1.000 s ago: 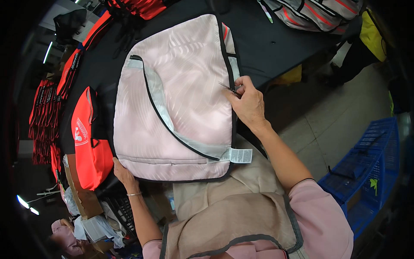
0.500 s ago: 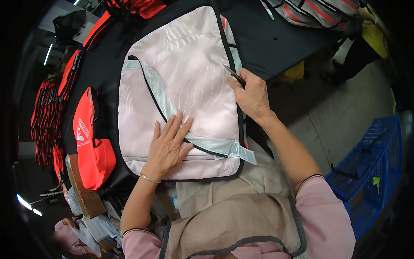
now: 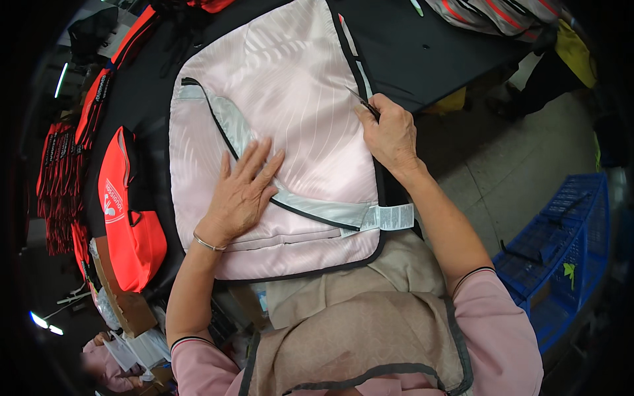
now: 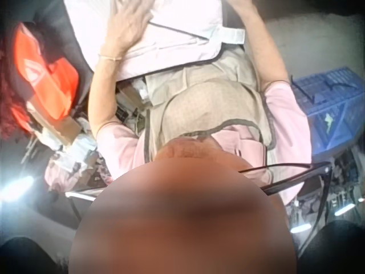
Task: Trim excess threads and inspect fabric bags on a production line.
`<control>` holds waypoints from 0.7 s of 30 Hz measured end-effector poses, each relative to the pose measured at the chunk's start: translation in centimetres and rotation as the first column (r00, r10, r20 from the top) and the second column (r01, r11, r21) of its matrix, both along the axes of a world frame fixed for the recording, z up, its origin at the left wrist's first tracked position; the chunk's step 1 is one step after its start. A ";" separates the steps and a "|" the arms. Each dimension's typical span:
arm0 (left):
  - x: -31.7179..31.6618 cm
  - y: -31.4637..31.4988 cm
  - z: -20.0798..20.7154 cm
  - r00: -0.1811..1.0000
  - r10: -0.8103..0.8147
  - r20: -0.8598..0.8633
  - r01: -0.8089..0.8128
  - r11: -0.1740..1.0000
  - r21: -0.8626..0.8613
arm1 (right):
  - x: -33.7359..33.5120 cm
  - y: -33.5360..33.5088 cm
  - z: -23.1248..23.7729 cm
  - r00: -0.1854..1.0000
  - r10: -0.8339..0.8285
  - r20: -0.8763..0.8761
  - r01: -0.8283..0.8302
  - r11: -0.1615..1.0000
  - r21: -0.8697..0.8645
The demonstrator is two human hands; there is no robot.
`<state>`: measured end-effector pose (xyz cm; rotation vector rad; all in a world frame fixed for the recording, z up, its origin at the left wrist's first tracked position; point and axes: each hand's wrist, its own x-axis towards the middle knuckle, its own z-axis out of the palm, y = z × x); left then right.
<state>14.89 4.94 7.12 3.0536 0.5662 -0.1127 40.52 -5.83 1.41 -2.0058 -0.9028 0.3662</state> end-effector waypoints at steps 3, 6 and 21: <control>-0.9 -0.1 -1.0 0.999 0.048 0.024 -0.047 0.998 -0.049 | 0.2 0.2 0.0 1.000 -0.011 0.008 0.011 0.999 -0.031; -1.1 -0.8 -0.8 0.997 0.070 0.020 -0.068 0.996 -0.058 | 0.7 0.3 -0.2 1.000 -0.014 0.021 0.015 0.998 -0.060; -2.3 -1.3 -1.3 0.987 0.069 0.143 -0.065 0.997 -0.031 | 0.3 0.7 -0.2 0.997 0.013 0.077 -0.002 0.991 -0.137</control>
